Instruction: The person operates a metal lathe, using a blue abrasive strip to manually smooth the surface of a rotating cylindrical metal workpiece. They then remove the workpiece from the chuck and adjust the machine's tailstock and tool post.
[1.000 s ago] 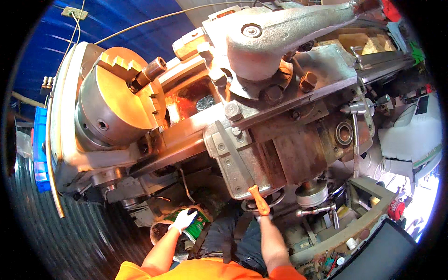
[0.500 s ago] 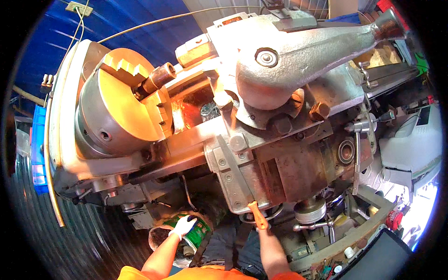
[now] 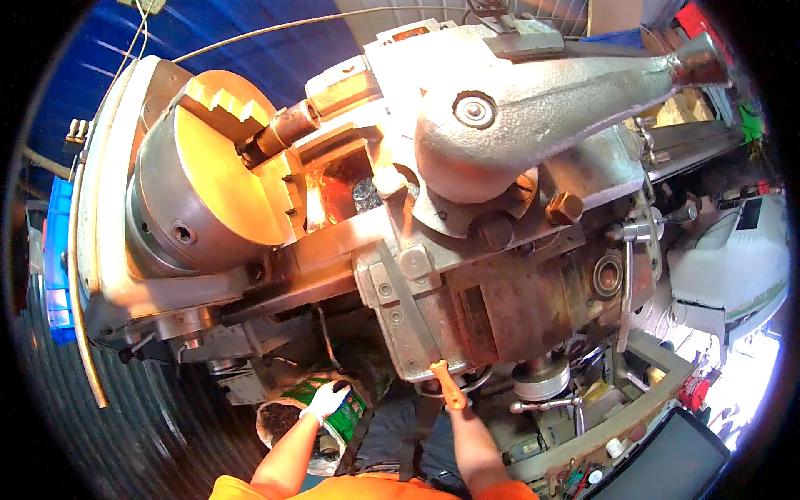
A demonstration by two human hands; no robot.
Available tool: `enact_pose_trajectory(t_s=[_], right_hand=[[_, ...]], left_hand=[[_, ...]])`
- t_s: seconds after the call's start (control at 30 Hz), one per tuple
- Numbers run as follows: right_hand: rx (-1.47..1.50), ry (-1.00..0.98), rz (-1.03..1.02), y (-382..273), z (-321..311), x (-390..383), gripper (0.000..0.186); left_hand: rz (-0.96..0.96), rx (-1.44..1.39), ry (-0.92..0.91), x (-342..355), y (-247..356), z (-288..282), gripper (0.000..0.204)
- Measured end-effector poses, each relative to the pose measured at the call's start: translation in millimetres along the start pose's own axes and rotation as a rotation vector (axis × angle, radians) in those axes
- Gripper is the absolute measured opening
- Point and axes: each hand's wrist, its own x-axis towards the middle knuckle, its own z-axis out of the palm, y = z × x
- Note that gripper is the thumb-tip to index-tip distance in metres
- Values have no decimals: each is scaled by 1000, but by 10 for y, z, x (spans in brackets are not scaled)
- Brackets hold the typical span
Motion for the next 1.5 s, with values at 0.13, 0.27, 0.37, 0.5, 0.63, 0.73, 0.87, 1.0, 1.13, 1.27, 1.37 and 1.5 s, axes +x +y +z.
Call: enact_pose_trajectory(t_s=[0.13, 0.27, 0.37, 0.5, 0.63, 0.73, 0.87, 1.0, 1.13, 1.27, 1.37, 1.5], right_hand=[[-816, 278, 1, -295, -944, -64, 45], [-1048, 490, -129, -1015, -488, -1157, 40], [-239, 2, 105, -1116, 312, -1318, 44], [-356, -96, -46, 585, 335, 134, 58], [513, -32, -80, 685, -463, 533, 48], [-808, 316, -10, 102, -884, 231, 47], [-1256, 743, -91, -514, -691, -645, 50], [-509, 500, -139, -1225, -225, -1218, 40], [-450, 328, -183, -1136, -427, -1256, 37], [-653, 417, 20, -1090, -679, -1643, 48], [-479, 406, 46, -416, -1362, -1836, 45], [-210, 509, 203, -251, -1825, -2224, 27]], left_hand=[[115, 12, 86, -40, -158, 10, 43], [32, -6, 39, -26, -167, -4, 41], [82, 80, 49, 50, -332, 43, 41], [82, 32, 48, 154, -251, 33, 42], [113, -61, 108, 120, -79, 13, 43], [114, -62, 88, 113, -51, 36, 45], [108, -52, 29, 63, 221, 112, 49], [271, 152, -113, 72, 383, 418, 56], [632, 192, -399, 135, 610, 989, 46], [770, -238, -513, -67, 1169, 1531, 52], [581, -378, -695, 126, 1416, 2053, 46], [429, -920, -704, 310, 1329, 2596, 35]])
